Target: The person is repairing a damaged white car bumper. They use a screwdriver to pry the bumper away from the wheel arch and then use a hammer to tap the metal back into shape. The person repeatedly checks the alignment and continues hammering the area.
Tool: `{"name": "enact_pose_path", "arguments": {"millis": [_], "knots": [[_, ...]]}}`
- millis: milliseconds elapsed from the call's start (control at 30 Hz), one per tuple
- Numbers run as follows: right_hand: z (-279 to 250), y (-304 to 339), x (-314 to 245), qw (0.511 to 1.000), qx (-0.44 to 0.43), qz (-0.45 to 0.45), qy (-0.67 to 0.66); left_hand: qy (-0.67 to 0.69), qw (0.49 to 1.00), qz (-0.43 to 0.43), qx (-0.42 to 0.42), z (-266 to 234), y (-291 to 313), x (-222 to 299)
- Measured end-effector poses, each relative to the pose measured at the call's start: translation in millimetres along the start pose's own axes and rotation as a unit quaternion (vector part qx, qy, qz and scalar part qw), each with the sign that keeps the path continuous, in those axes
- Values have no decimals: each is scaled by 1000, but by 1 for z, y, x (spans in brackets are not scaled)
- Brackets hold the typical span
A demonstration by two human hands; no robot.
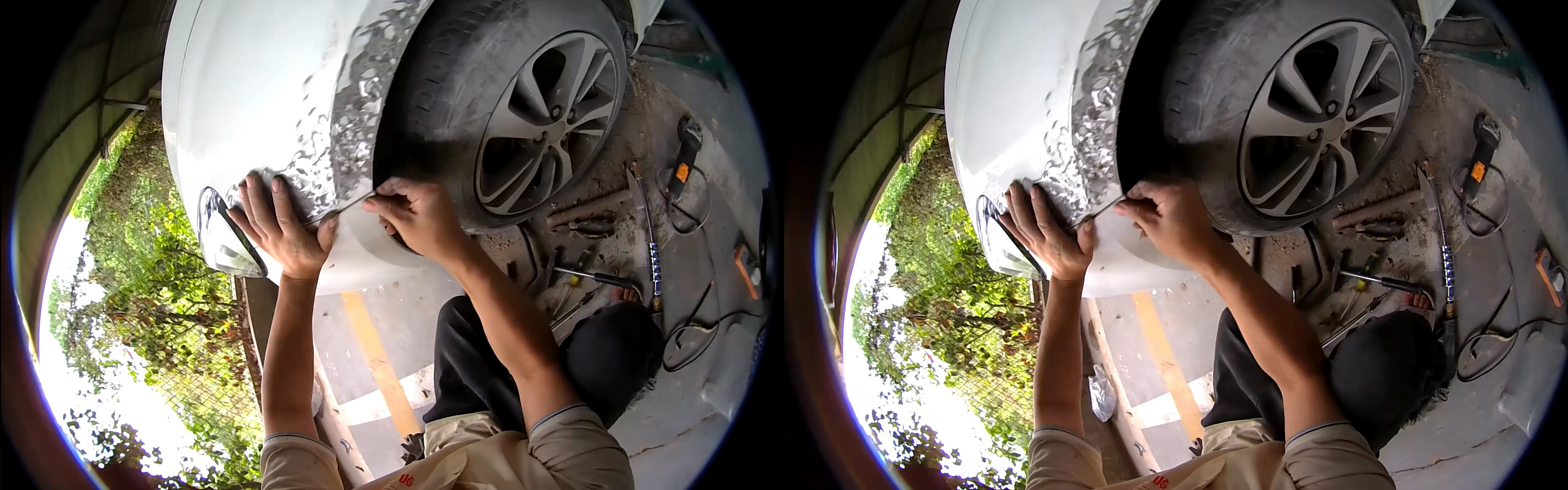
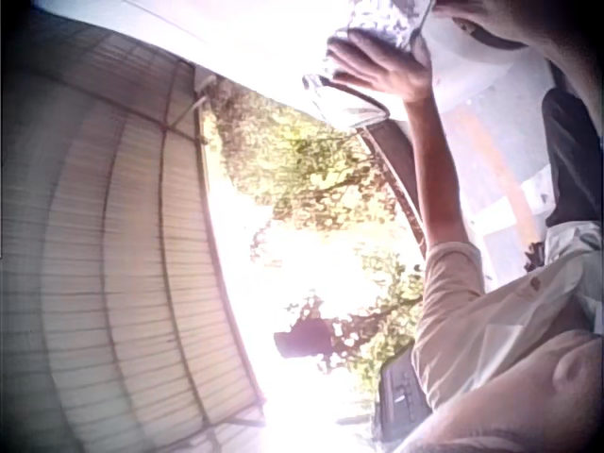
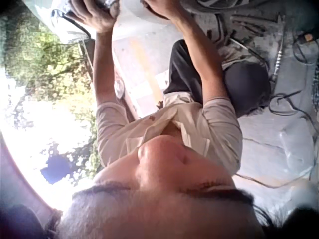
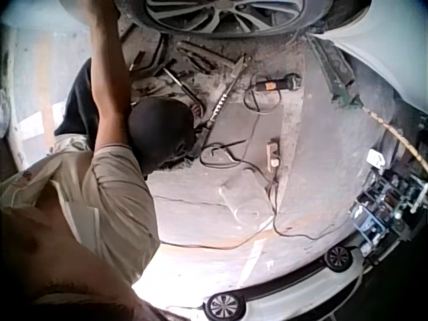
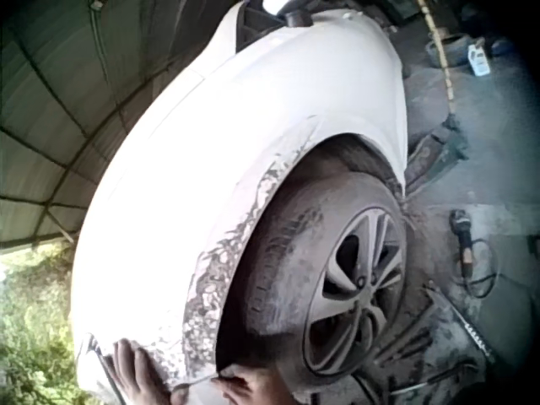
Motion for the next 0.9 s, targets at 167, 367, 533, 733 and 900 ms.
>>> {"name": "enact_pose_path", "arguments": {"millis": [167, 367, 533, 733, 900], "knots": [[-5, -7, -11, 994, -6, -35, 100, -30, 999, -4, -25, 7, 3, 2], [-3, -8, -7, 994, -18, -35, 105, -21, 997, -65, -34, 5, 11, 13], [1, -2, 1, 995, -6, 33, 94, -7, 996, -83, -12, 6, 17, 13], [-4, -8, -6, 994, -32, 9, 107, 6, 996, -90, -23, 8, 13, 18], [-14, -13, 0, 987, -67, -56, 137, -34, 995, -82, -45, 7, 18, 15]]}}
Point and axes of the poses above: each hand's wrist, its own y-axis away from the middle knuckle, its own z-axis out of the palm, x = y × z, the point moved 7 cm from there along -y, towards the middle knuckle, and after that the axes turned 13 degrees about -y, right-handed, at the moved point
